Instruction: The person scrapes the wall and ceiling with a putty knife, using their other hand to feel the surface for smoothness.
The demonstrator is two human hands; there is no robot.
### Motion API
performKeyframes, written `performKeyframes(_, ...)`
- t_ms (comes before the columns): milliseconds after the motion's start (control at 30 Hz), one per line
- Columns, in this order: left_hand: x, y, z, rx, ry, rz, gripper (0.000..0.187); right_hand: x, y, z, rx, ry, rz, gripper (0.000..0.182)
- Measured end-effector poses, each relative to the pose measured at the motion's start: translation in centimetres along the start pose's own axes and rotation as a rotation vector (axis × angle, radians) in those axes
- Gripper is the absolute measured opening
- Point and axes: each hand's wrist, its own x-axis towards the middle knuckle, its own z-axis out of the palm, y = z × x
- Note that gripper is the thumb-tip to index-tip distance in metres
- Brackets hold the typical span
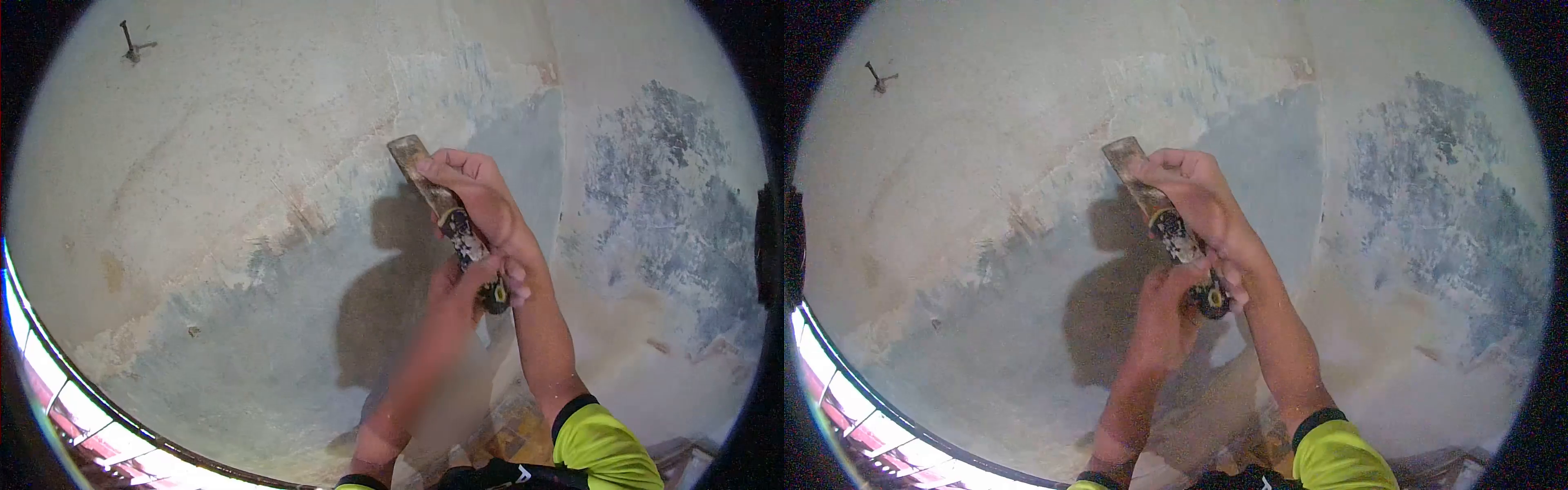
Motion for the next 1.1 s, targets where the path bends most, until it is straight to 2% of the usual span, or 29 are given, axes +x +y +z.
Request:
performKeyframes(33,0.3,0.6,0.0,-0.048,0.012,-0.031,0.031,0.4,0.2,-0.1,0.003,0.042,-0.061,0.031)
performKeyframes(100,1.5,0.9,-1.0,-0.129,-0.097,-0.033,0.03,1.7,0.5,-0.6,0.001,0.136,-0.179,0.032)
performKeyframes(133,2.0,0.9,-1.3,-0.169,-0.155,-0.034,0.029,2.1,0.2,-0.6,0.014,0.139,-0.115,0.033)
performKeyframes(200,2.0,0.6,-0.6,-0.058,-0.072,0.041,0.028,2.6,-0.5,-0.2,0.04,0.149,0.014,0.035)
performKeyframes(333,1.0,-0.9,1.3,0.044,0.029,0.197,0.027,2.4,0.1,-0.1,-0.002,0.091,0.021,0.041)
performKeyframes(433,2.5,-0.8,1.3,0.282,0.124,0.342,0.029,3.1,-1.7,0.4,-0.042,0.068,0.038,0.042)
performKeyframes(533,3.0,0.3,2.1,0.293,0.117,0.442,0.032,3.6,-3.0,0.3,-0.145,0.014,0.035,0.041)
performKeyframes(733,2.7,-1.2,2.3,0.31,0.205,0.397,0.031,3.9,-1.6,-0.3,-0.135,-0.018,-0.037,0.04)
performKeyframes(833,3.5,1.4,2.3,0.19,0.031,0.359,0.03,4.2,-4.2,0.4,-0.216,0.052,0.015,0.039)
performKeyframes(900,3.1,1.4,3.0,0.112,0.032,0.337,0.024,3.9,-4.9,0.6,-0.198,0.055,0.031,0.039)
performKeyframes(1000,2.3,-0.7,2.9,0.142,0.103,0.317,0.024,3.7,-1.7,-1.3,-0.27,-0.155,-0.231,0.037)
performKeyframes(1100,2.8,-0.7,3.4,0.162,0.11,0.346,0.024,3.0,-1.5,-1.2,-0.101,-0.137,-0.194,0.039)
